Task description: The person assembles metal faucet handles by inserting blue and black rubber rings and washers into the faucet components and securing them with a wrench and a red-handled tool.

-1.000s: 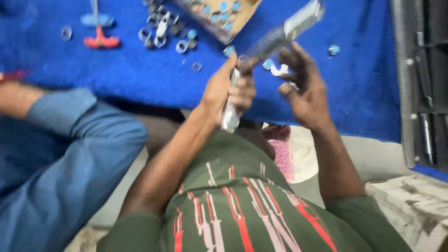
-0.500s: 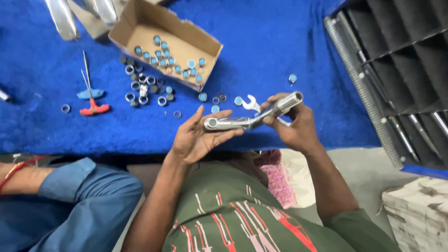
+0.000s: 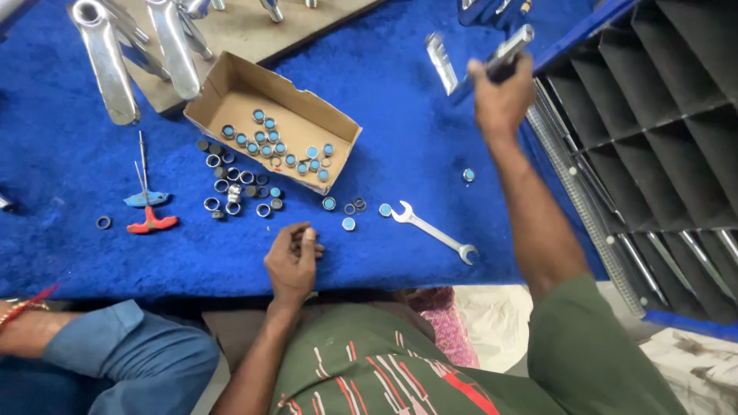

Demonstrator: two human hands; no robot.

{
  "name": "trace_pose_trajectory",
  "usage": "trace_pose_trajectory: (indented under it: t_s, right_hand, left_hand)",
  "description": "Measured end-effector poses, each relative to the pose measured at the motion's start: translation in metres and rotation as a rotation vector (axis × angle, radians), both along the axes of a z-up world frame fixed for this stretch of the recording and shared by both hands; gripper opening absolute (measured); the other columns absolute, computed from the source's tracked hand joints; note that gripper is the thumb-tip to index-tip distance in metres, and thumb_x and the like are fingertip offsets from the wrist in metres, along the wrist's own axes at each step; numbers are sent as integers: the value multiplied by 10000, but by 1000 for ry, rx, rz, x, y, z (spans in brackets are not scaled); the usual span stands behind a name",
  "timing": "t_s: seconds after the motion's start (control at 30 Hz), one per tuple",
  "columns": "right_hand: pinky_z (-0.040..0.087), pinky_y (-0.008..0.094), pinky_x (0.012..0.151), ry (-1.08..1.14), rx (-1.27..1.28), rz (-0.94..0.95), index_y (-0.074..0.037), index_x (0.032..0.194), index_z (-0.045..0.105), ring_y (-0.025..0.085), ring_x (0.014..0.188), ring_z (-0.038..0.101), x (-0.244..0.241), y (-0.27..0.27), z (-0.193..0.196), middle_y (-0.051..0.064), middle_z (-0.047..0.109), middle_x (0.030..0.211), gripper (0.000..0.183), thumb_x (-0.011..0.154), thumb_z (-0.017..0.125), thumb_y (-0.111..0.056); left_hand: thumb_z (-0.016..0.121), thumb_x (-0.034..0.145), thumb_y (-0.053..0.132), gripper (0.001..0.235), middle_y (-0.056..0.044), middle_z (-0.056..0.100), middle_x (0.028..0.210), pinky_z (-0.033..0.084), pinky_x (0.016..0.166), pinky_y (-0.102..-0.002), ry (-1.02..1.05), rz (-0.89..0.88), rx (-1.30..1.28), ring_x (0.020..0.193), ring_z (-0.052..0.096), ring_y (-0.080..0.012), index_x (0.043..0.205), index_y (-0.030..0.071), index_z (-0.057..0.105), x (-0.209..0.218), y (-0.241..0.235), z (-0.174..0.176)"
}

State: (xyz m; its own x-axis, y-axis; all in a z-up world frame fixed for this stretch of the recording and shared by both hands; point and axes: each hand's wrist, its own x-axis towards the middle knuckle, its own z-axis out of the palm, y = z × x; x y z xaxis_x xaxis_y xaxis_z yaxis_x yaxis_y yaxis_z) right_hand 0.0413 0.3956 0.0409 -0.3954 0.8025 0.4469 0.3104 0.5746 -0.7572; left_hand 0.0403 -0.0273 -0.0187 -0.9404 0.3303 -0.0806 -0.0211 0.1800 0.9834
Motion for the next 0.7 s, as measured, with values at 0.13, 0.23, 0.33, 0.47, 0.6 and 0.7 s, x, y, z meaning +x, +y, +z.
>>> trace_pose_trajectory:
  t_s: [0.13,0.23,0.33,0.47,0.6,0.7]
  right_hand:
    - [566,380,824,4,8,-77,-19,1099,602,260,862,757,-67,61,-28,102,772,937,496,798,942,-218]
    - [559,411,829,10,98,-79,-12,1081,587,318,872,752,-103,99,-54,136,767,929,487,799,937,-198]
    - [527,471,835,19,237,-67,23,1111,567,412,916,703,-138,125,-71,209,731,972,541,769,936,-176]
    - [492,515,874,-58,190,-82,5,1128,562,447,984,666,-160,137,-89,235,709,1036,537,783,917,-202]
    - [475,512,900,-152,177,-138,-6,1184,535,446,1055,640,-170,138,-91,235,682,1116,587,812,923,-241]
    - [467,502,925,-151,157,-149,1,1255,521,433,1095,632,-174,131,-89,232,664,1168,648,807,921,-241]
  left_hand:
    - [652,991,122,148,-104,730,807,590,573,-275,104,25,-111,649,727,-134,1031,-16,684,0,3,4]
    - [678,974,130,118,-99,725,789,573,561,-288,214,33,-173,637,733,-149,991,14,693,1,2,-1]
    - [708,948,133,94,-103,707,779,555,559,-315,307,51,-202,615,708,-185,956,39,700,1,2,-4]
    - [734,891,151,110,-91,708,769,564,528,-318,270,70,-201,595,712,-197,939,57,705,0,3,0]
    - [754,866,164,119,-81,719,760,571,512,-314,222,82,-183,581,723,-190,912,65,706,-1,3,4]
    - [757,863,160,106,-78,718,742,573,502,-316,210,98,-165,576,724,-184,894,69,714,-3,1,1]
